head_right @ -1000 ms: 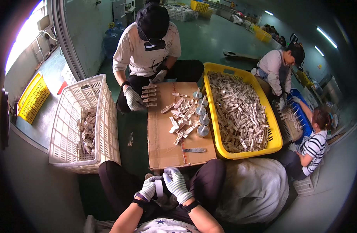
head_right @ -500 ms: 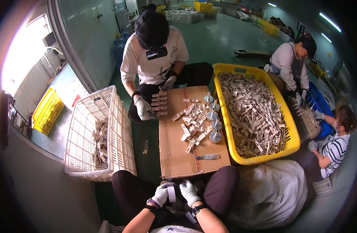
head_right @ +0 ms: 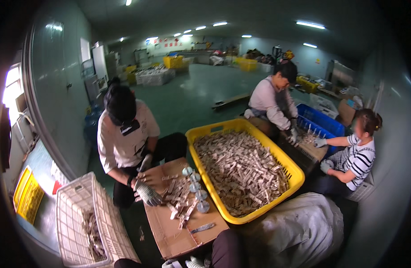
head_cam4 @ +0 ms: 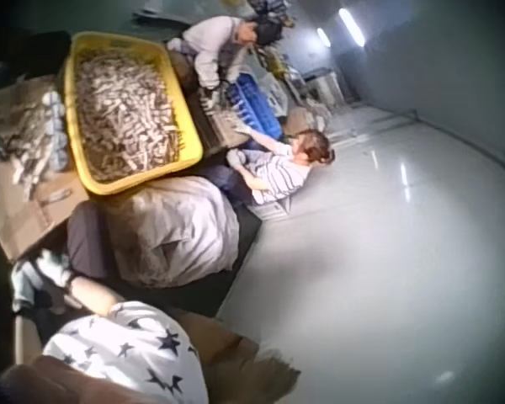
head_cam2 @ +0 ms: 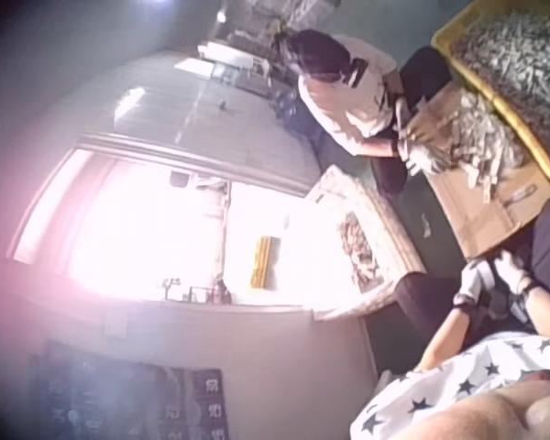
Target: Taping sets of metal clothes pins together and placing them into a bin.
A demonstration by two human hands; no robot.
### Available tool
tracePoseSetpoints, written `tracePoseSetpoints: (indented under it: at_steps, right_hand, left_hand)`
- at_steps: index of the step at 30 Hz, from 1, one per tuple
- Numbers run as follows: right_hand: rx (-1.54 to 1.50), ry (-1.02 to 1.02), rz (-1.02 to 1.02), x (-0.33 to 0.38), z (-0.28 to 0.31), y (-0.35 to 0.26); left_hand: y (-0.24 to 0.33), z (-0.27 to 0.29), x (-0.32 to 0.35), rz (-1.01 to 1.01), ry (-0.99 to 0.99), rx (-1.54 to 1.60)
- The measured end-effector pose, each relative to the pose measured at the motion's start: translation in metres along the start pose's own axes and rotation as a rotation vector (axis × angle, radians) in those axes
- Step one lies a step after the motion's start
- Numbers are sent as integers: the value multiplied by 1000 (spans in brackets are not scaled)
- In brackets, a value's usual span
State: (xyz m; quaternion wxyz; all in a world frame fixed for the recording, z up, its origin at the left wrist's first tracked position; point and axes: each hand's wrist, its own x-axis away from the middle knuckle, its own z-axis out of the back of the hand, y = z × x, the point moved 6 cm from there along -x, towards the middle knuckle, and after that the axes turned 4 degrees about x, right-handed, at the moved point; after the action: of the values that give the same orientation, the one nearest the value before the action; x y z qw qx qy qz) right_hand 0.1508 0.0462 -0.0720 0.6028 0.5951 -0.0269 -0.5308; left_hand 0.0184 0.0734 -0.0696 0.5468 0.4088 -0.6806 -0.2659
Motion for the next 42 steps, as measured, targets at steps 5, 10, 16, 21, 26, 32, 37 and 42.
tracePoseSetpoints:
  at_steps: [5, 10, 16, 21, 26, 32, 37, 42]
  right_hand:
    - [696, 292, 65, -6, 2, -2]
    - [139, 157, 120, 1, 6, -17]
    - [408, 216, 200, 29, -8, -45]
    - [674, 238, 390, 40, -9, -58]
    - [1506, 672, 694, 62, -20, -93]
    - [2512, 1581, 1244, 69, -52, -73]
    - [3025, 2292, 734, 19, -24, -24]
    - [2989, 2048, 1012, 74, -58, -73]
  left_hand:
    - [-17, 15, -19, -28, -13, 13]
    - [-2, 17, -9, -35, -7, 24]
    - [-5, 11, -14, -53, -33, 25]
    - [-18, 28, -28, -117, -26, 6]
    - [-22, 21, -18, -23, -45, 116]
    - [-20, 15, -18, -79, -43, 121]
    - [-36, 41, -20, -102, 6, 62]
    - [-28, 18, -26, -49, -39, 127]
